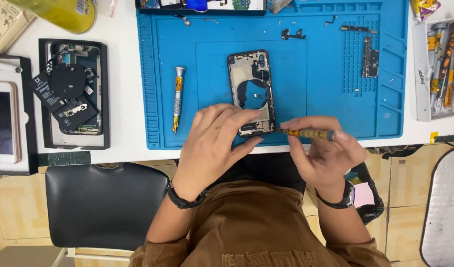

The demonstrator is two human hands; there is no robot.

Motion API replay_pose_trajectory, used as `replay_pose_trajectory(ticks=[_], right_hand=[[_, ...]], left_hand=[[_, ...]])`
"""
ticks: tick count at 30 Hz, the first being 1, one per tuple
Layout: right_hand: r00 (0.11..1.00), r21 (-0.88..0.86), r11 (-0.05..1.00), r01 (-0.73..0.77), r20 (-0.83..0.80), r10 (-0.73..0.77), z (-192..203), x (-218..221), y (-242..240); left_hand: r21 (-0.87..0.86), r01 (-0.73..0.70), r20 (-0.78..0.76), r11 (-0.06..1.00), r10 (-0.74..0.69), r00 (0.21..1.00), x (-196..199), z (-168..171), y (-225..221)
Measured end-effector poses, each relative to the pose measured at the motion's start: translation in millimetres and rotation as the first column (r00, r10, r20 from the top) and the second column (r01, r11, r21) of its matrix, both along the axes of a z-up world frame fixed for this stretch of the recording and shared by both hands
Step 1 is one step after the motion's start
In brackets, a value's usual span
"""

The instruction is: Disassembling and repairing a smartphone on a workbench using a screwdriver and adhesive.

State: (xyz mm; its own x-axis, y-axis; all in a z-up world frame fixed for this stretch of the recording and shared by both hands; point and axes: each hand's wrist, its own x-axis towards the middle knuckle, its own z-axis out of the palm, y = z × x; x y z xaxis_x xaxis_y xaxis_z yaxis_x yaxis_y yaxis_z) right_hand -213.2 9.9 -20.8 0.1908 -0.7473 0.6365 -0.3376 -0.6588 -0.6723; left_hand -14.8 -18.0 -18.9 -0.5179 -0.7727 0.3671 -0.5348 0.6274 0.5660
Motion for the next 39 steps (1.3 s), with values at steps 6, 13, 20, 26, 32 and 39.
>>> replay_pose_trajectory(ticks=[6, 13, 20, 26, 32, 39], right_hand=[[0.993, 0.015, 0.996, 0.087, 0.075, -0.088, -0.2, 2.6, 2.2], [0.929, 0.091, 0.935, 0.342, 0.119, -0.351, -14.4, -46.8, 38.2], [0.764, -0.071, 0.918, 0.389, -0.532, -0.365, 12.8, -100.6, 50.9], [0.700, -0.094, 0.924, 0.371, -0.625, -0.344, 11.0, -111.9, 47.0], [0.660, -0.092, 0.919, 0.383, -0.669, -0.343, 10.4, -112.3, 46.8], [0.515, -0.138, 0.917, 0.375, -0.791, -0.330, 19.7, -109.8, 43.7]], left_hand=[[-0.026, -0.008, -0.005, 1.000, 0.008, 1.000, -0.2, -2.1, -0.4], [0.017, 0.003, -0.010, 1.000, -0.003, 1.000, -1.1, 6.1, -2.0], [0.043, -0.065, 0.056, 0.997, 0.062, 0.996, -5.0, 1.8, 0.1], [0.038, -0.083, 0.066, 0.996, 0.080, 0.995, -6.6, 0.8, 0.6], [0.042, -0.085, 0.062, 0.995, 0.083, 0.995, -6.6, 0.9, 0.3], [0.021, -0.080, 0.060, 0.997, 0.079, 0.995, -6.3, 0.3, 0.2]])
